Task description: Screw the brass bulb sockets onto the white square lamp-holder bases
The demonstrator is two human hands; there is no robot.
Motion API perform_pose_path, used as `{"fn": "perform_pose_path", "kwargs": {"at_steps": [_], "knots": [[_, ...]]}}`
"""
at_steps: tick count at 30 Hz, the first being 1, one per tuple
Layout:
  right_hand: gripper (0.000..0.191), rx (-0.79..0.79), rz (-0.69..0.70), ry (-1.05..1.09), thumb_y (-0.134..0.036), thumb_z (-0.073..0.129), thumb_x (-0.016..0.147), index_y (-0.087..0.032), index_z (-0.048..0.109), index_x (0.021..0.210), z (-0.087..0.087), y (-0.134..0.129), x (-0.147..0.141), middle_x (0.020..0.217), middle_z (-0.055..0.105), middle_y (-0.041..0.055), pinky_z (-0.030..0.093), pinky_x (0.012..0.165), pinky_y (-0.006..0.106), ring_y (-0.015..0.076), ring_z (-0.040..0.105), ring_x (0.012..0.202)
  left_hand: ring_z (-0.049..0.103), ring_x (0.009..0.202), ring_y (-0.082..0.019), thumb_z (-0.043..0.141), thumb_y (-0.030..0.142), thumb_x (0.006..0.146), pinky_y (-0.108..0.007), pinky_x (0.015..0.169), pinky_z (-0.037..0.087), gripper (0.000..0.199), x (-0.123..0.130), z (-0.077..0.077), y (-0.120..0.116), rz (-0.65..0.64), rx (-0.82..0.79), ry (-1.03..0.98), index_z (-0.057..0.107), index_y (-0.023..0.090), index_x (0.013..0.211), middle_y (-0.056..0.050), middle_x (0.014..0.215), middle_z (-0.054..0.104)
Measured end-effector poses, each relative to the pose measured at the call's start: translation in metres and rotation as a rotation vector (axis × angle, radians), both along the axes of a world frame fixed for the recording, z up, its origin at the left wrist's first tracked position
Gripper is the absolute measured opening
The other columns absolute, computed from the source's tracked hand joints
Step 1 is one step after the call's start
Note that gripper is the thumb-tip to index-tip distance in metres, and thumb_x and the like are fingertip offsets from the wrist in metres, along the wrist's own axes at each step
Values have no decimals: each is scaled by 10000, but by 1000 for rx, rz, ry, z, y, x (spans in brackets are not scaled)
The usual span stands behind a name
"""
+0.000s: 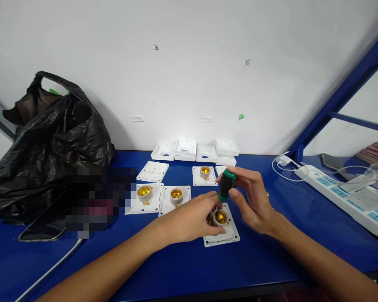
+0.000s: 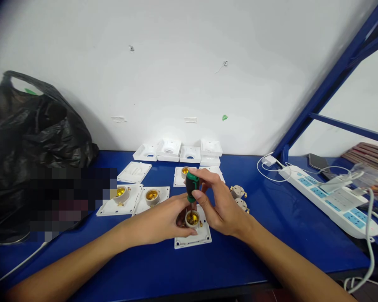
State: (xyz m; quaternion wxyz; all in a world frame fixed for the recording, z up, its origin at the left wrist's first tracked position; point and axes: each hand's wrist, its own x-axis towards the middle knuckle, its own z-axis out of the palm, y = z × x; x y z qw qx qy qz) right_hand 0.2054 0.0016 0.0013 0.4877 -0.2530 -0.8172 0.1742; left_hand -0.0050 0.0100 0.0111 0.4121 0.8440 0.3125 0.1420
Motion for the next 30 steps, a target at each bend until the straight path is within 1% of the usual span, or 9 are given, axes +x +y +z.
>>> {"fn": "perform_pose_path", "kwargs": {"at_steps": [3, 5, 9, 14, 16, 19, 23, 26, 30], "knots": [[579, 17, -23, -5, -160, 560, 1005, -354, 389, 1523, 1, 0, 0, 1334, 606, 92, 600, 866, 456, 220, 655, 992, 601, 797, -197, 766, 411, 863, -338, 727, 444, 334, 0, 0, 0, 1, -1, -3, 556, 217, 1036, 6, 890, 588], [578, 43, -38, -2, -168, 603, 986, -357, 418, 1499, 2, 1, -1, 1266, 626, 77, 596, 849, 445, 212, 656, 936, 598, 793, -192, 762, 415, 861, -335, 718, 446, 327, 0, 0, 0, 8, -12, -6, 555, 218, 1020, 5, 900, 590], [586, 76, -48, 13, -159, 641, 961, -355, 438, 1475, 4, 1, -3, 1155, 626, 55, 573, 831, 434, 207, 629, 892, 602, 811, -197, 764, 426, 859, -332, 717, 449, 328, 0, -1, 0, 16, -16, 9, 556, 213, 996, -6, 922, 599], [584, 73, 8, 46, -120, 663, 933, -346, 447, 1427, 8, 3, -5, 963, 563, 16, 521, 668, 370, 192, 545, 803, 596, 814, -208, 764, 416, 853, -329, 693, 441, 355, 1, 0, 1, 20, 16, 75, 601, 200, 1083, -20, 928, 594], [581, 74, 23, 61, -113, 666, 928, -343, 450, 1415, 8, 3, -5, 924, 545, 4, 500, 635, 353, 187, 526, 782, 592, 811, -208, 765, 423, 851, -328, 685, 440, 376, 1, 1, 1, 20, 23, 82, 609, 196, 1107, -25, 933, 592], [568, 73, 10, 61, -111, 660, 929, -334, 460, 1412, 9, 3, -6, 932, 552, 5, 503, 662, 369, 187, 533, 791, 590, 810, -204, 761, 420, 856, -328, 691, 445, 384, 1, 2, 0, 18, 15, 70, 613, 196, 1131, -19, 923, 587], [556, 62, -12, 47, -133, 645, 943, -333, 457, 1426, 7, 2, -6, 963, 580, 20, 538, 731, 404, 213, 588, 878, 592, 806, -201, 760, 399, 853, -331, 705, 452, 371, 0, 3, 0, 18, -2, 47, 610, 200, 1128, -5, 889, 582], [552, 61, -43, 38, -156, 641, 951, -347, 455, 1434, 5, 2, -5, 1004, 599, 29, 558, 747, 410, 219, 614, 903, 597, 802, -199, 759, 411, 852, -332, 711, 456, 346, 0, 3, -1, 22, -26, 24, 607, 207, 1087, -2, 885, 588], [555, 58, -55, 39, -170, 643, 952, -357, 456, 1440, 4, 1, -4, 1020, 611, 32, 570, 748, 415, 221, 627, 894, 599, 803, -200, 753, 406, 854, -333, 711, 457, 336, 0, 2, 0, 18, -34, 20, 595, 212, 1079, 1, 888, 585]]}}
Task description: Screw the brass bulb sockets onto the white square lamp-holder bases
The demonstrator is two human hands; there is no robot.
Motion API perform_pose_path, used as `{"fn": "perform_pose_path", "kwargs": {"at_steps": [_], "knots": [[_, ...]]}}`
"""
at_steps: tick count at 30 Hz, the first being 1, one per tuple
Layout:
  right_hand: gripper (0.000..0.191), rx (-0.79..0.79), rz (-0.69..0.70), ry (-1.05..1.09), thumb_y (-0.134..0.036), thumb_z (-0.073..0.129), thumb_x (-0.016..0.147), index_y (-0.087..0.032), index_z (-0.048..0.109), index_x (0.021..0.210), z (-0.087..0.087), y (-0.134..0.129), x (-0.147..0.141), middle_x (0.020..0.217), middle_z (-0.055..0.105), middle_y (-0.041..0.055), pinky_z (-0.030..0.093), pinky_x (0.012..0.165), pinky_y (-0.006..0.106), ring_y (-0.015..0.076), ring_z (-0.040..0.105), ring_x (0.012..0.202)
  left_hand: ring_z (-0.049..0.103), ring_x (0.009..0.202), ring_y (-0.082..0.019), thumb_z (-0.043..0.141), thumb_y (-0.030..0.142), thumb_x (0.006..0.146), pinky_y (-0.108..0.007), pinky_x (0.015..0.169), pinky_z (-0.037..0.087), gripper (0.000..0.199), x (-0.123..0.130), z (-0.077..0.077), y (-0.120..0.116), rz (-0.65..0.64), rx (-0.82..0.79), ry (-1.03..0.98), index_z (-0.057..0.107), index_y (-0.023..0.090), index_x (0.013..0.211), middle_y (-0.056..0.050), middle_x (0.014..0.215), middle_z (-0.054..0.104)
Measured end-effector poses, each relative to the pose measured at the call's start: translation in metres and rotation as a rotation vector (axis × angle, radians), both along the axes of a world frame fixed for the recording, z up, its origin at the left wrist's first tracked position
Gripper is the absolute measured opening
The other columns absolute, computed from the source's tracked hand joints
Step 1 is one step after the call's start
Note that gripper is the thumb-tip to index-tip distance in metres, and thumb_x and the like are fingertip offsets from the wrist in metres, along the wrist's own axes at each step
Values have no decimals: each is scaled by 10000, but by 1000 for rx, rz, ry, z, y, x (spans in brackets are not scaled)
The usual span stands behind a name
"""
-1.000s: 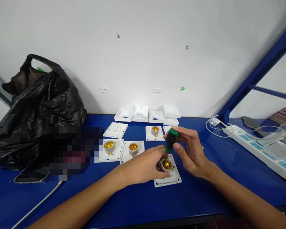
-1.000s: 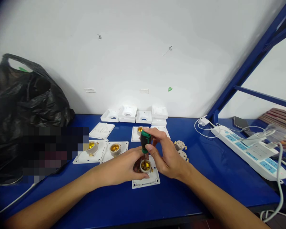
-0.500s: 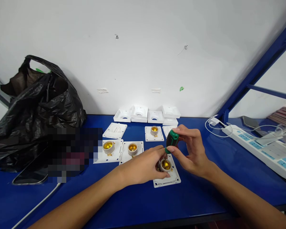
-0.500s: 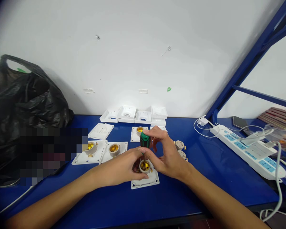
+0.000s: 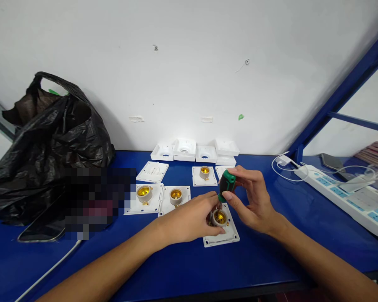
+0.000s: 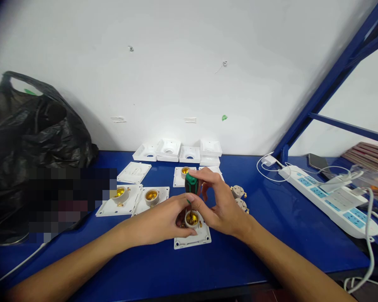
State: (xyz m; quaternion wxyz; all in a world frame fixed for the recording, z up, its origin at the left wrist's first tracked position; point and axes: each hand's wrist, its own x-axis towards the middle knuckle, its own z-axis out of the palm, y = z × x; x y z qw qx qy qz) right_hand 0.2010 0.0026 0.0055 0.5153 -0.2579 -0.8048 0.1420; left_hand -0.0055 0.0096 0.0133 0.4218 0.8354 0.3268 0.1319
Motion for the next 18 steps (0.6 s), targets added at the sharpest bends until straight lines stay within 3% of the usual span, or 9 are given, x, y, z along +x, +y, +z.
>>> {"fn": "perform_pose_path", "kwargs": {"at_steps": [7, 18], "knots": [[605, 11, 8, -12, -134, 621, 962, -360, 428, 1489, 0, 0, -1, 1123, 630, 41, 558, 831, 436, 212, 626, 931, 603, 801, -192, 764, 434, 851, -329, 715, 458, 333, 0, -2, 1, 0, 15, -3, 556, 213, 988, -3, 911, 596], [619, 0, 37, 16, -94, 662, 923, -334, 457, 1455, 1, 1, -1, 1031, 583, 25, 531, 739, 402, 199, 591, 869, 614, 846, -216, 753, 434, 864, -341, 733, 454, 317, 0, -1, 0, -1, 28, 26, 575, 207, 994, -11, 909, 593]]}}
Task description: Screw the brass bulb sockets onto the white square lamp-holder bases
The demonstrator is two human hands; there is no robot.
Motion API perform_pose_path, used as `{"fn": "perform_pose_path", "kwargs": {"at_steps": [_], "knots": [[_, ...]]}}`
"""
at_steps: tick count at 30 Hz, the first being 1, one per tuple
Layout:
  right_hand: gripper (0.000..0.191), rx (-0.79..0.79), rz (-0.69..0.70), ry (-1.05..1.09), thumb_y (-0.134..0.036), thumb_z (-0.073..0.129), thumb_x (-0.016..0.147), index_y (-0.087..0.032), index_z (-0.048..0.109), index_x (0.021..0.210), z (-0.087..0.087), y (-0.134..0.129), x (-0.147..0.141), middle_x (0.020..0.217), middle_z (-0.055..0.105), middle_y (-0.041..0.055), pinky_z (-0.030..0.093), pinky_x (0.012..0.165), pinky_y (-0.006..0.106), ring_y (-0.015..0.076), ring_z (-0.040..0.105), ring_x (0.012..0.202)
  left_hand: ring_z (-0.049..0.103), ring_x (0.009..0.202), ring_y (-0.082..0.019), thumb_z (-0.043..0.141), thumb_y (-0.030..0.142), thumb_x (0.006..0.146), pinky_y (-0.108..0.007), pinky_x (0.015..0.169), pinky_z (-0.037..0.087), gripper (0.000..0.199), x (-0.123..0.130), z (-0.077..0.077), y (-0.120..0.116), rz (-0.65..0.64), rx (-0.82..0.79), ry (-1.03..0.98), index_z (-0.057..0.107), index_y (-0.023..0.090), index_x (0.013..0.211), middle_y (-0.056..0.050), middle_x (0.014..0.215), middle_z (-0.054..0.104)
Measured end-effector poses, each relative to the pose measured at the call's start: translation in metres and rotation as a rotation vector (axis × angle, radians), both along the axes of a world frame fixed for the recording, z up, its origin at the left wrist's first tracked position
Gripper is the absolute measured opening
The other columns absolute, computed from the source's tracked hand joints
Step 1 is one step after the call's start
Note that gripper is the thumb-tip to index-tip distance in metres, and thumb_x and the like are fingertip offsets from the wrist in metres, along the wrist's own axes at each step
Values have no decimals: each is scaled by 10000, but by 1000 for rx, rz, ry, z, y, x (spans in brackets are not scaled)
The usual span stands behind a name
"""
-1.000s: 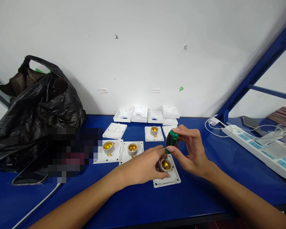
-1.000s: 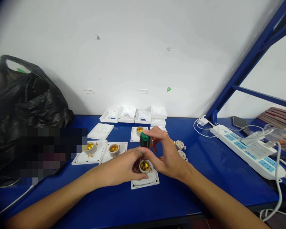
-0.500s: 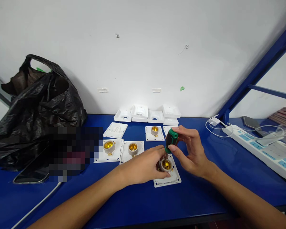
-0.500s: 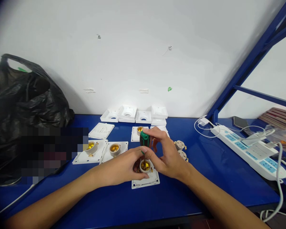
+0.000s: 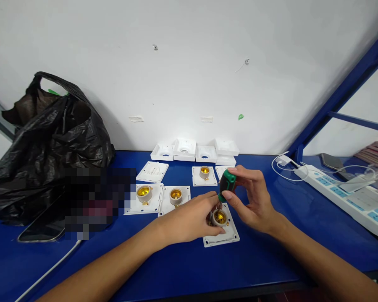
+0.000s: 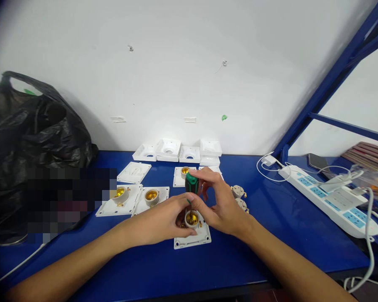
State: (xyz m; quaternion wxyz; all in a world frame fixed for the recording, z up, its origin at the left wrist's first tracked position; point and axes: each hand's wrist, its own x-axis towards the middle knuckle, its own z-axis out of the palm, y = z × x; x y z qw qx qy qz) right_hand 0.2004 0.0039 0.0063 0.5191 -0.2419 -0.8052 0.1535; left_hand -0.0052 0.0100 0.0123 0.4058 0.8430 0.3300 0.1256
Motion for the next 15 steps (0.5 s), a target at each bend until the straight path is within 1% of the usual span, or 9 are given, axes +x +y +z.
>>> {"fn": "perform_pose_path", "kwargs": {"at_steps": [6, 11, 15], "knots": [[631, 17, 43, 14, -57, 670, 906, -313, 458, 1442, 4, 1, -1, 961, 544, 7, 489, 661, 368, 179, 540, 798, 616, 864, -223, 742, 462, 866, -339, 729, 452, 351, 0, 0, 0, 6, 15, 50, 571, 208, 1037, -18, 939, 590], [640, 22, 57, 27, -32, 676, 895, -302, 462, 1434, 4, 1, -1, 945, 525, 2, 470, 644, 359, 171, 518, 780, 622, 874, -231, 732, 485, 862, -341, 722, 452, 345, 0, -2, -1, 25, 18, 56, 570, 210, 993, -22, 940, 593], [646, 17, 65, 24, -28, 669, 898, -304, 454, 1441, 4, 1, -1, 943, 524, 1, 468, 640, 358, 170, 511, 776, 618, 855, -222, 746, 464, 856, -341, 718, 458, 347, 0, -3, 0, 14, 27, 33, 582, 207, 1022, -22, 948, 592]]}}
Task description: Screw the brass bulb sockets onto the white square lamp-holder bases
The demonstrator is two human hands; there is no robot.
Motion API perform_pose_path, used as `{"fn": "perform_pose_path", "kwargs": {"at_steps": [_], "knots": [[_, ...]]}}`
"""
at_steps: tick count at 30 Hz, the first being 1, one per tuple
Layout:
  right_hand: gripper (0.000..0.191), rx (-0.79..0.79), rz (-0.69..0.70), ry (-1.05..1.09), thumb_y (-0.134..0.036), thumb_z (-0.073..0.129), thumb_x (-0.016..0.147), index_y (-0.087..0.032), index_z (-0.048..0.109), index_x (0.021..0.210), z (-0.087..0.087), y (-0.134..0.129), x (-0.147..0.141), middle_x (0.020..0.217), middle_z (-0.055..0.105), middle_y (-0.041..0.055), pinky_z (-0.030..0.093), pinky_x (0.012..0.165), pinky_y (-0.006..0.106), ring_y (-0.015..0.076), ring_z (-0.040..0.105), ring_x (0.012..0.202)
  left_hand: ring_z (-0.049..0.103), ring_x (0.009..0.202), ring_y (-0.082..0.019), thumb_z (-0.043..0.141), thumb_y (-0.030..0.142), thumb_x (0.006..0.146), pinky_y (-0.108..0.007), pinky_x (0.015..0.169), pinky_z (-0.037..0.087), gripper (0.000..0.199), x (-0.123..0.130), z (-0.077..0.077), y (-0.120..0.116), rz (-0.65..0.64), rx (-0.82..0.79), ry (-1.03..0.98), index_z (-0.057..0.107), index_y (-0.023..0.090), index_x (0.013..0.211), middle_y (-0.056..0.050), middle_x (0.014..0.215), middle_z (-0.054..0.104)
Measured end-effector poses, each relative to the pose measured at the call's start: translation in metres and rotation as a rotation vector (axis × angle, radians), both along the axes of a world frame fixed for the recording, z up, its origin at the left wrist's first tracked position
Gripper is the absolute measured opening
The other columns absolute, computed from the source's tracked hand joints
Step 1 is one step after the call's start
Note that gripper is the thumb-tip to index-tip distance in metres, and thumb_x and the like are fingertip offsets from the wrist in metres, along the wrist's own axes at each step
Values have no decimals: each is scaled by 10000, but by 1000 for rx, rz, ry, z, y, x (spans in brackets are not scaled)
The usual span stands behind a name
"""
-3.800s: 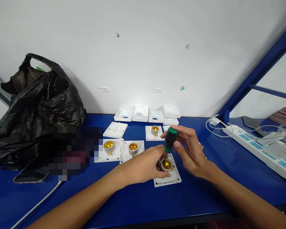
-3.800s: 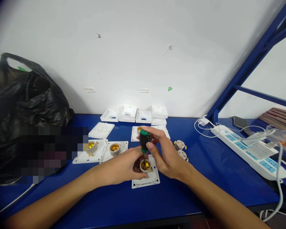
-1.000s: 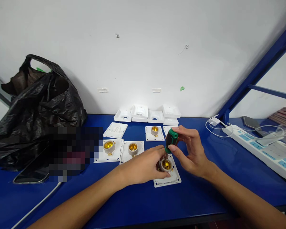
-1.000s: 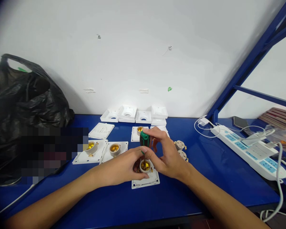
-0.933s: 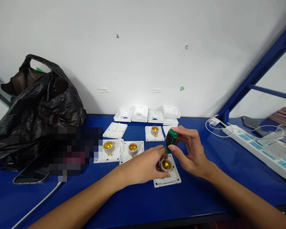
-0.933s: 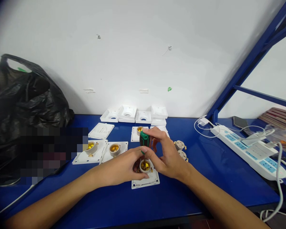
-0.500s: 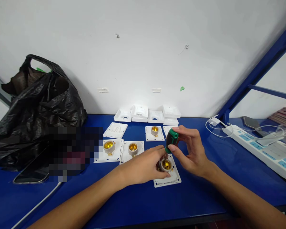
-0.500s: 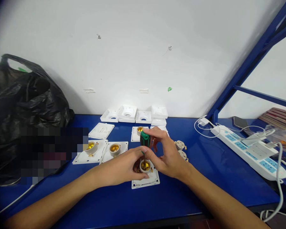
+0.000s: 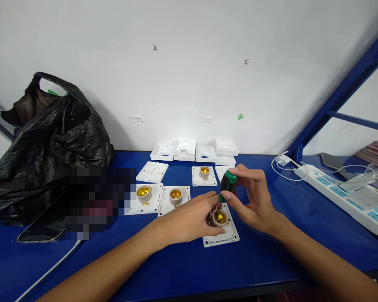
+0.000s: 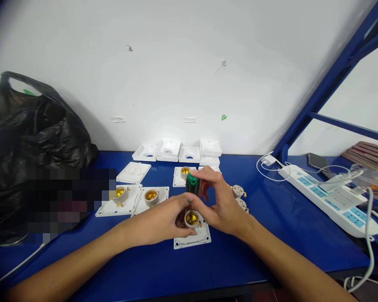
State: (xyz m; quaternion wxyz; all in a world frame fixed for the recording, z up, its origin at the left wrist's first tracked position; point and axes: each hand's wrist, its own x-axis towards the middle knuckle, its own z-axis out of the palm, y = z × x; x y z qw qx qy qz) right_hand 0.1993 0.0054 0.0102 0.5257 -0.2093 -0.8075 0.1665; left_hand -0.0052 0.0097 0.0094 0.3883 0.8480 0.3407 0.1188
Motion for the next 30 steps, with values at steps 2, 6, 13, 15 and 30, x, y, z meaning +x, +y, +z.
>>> {"fn": "perform_pose_path", "kwargs": {"at_steps": [2, 6, 13, 15, 30], "knots": [[640, 2, 4, -6, -35, 667, 901, -306, 455, 1440, 0, 0, 0, 943, 530, 3, 468, 641, 360, 174, 513, 781, 617, 841, -215, 750, 456, 857, -340, 715, 460, 349, 0, 0, 0, -2, -1, -5, 584, 205, 1033, -21, 954, 591], [634, 3, 1, -12, -44, 663, 905, -309, 455, 1443, 0, 0, 0, 944, 538, 5, 479, 641, 363, 179, 520, 790, 616, 819, -202, 748, 453, 861, -338, 713, 459, 336, 0, -1, 0, 3, -13, -13, 577, 205, 1011, -17, 955, 588], [646, 0, -12, -18, -51, 662, 912, -318, 447, 1460, -1, 0, 0, 956, 549, 7, 496, 645, 362, 175, 539, 791, 607, 797, -185, 744, 446, 864, -335, 714, 459, 322, 0, -1, 0, -6, -9, -20, 554, 206, 965, -9, 947, 579], [652, 10, -26, -22, -58, 663, 915, -323, 445, 1470, -1, 0, 0, 939, 555, 3, 501, 648, 362, 177, 550, 790, 609, 801, -186, 743, 450, 864, -336, 715, 461, 325, 0, -1, 0, -3, -10, -22, 558, 205, 970, -12, 955, 581], [648, 14, -44, -24, -82, 664, 924, -332, 444, 1480, -2, -1, 0, 929, 569, 1, 527, 645, 350, 182, 578, 800, 618, 845, -203, 727, 451, 874, -337, 725, 462, 302, 0, 0, -1, -7, 5, -5, 582, 208, 979, -25, 988, 588]]}}
